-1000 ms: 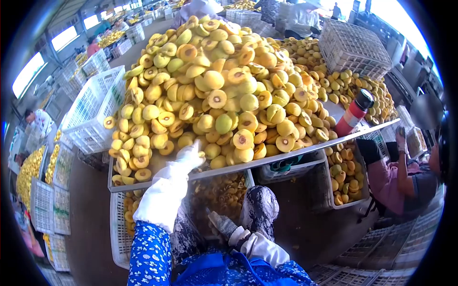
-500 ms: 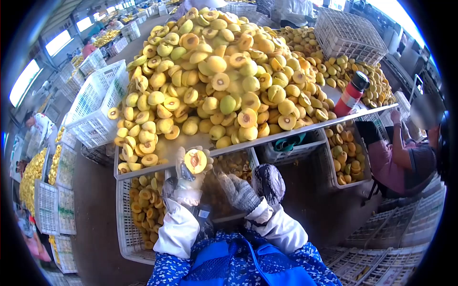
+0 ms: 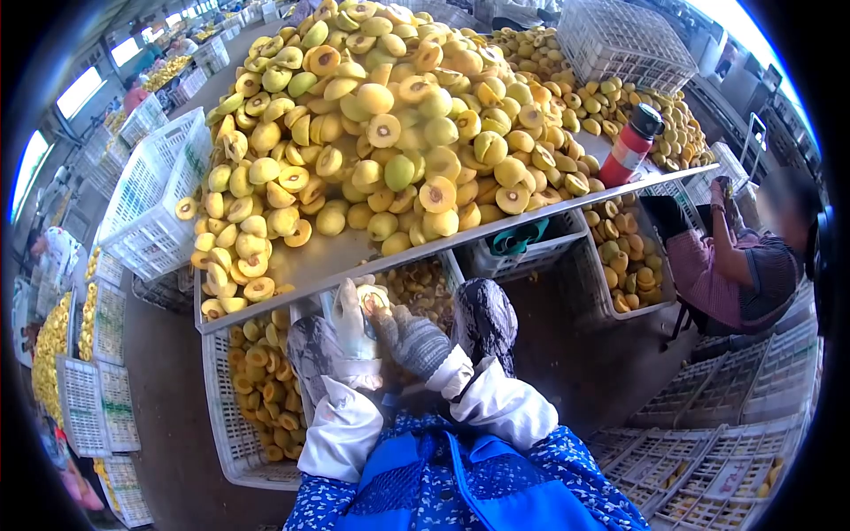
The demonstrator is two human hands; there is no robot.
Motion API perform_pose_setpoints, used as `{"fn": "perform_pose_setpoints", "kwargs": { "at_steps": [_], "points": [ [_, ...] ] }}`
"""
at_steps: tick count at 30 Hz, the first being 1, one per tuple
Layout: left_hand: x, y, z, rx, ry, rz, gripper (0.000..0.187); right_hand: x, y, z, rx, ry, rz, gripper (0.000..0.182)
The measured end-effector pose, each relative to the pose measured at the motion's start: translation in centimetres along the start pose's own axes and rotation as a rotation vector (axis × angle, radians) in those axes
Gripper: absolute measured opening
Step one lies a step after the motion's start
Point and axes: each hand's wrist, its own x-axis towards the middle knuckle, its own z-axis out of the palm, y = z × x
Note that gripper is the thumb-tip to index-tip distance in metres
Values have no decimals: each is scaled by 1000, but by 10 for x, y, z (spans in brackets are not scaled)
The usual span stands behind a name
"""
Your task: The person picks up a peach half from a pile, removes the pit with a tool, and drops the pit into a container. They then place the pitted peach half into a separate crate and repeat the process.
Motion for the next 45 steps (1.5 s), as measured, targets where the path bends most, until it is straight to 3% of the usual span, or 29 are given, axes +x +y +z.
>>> {"fn": "perform_pose_setpoints", "kwargs": {
  "at_steps": [4,7,10,13,14,16,19,21,24,26,28,31,32,35,36,37,38,39,40,41,43,45],
  "points": [
    [4,-10,-11,154,15,5,43,-3,14,3,50,-78,98,36],
    [-3,1,-7,195,-72,-20,41,-7,24,-1,188,-25,-89,32],
    [-5,2,-5,218,-134,-14,34,-14,17,-8,485,-39,-76,34],
    [-2,6,-5,344,-228,-126,28,-17,32,1,654,-139,-66,36],
    [6,7,-11,453,-373,-189,27,-16,42,7,702,-181,-72,38],
    [7,10,-6,502,-416,-233,27,-14,64,17,978,-385,240,39],
    [6,16,0,409,-465,-229,28,-12,45,4,1199,-420,435,34],
    [-1,11,1,170,-428,-190,29,-11,48,-2,1365,-533,429,33],
    [-1,-3,-13,190,-427,-160,32,-24,41,3,1838,-621,387,36],
    [-2,-2,-21,219,-497,-190,34,-30,34,1,2216,-785,113,39],
    [-4,14,-15,220,-609,-215,35,-33,16,-10,2099,-601,381,39],
    [-10,24,-5,206,-670,-247,35,-36,0,-15,2041,-475,519,38],
    [-15,26,-1,182,-657,-235,38,-35,7,-10,1984,-505,395,38],
    [-20,9,4,-127,-478,-241,42,-34,1,-6,1863,-349,527,38],
    [-17,6,-2,-243,-310,-329,44,-39,-4,6,1933,-193,566,36],
    [-14,5,-7,-380,-195,-349,39,-39,2,12,2195,-228,650,36],
    [-2,-4,-30,-133,-51,-157,37,-38,9,18,2447,-255,764,36],
    [1,5,-54,180,61,59,35,-36,20,25,2256,-527,304,42],
    [5,14,-77,519,242,230,34,-35,47,45,2198,-615,185,44],
    [1,34,-95,919,383,430,34,-33,100,99,2167,-652,226,47],
    [4,60,-158,1542,346,706,37,-39,205,201,2062,-693,304,51],
    [5,97,-137,1780,479,811,41,-32,120,115,1636,-521,923,51]
  ]
}}
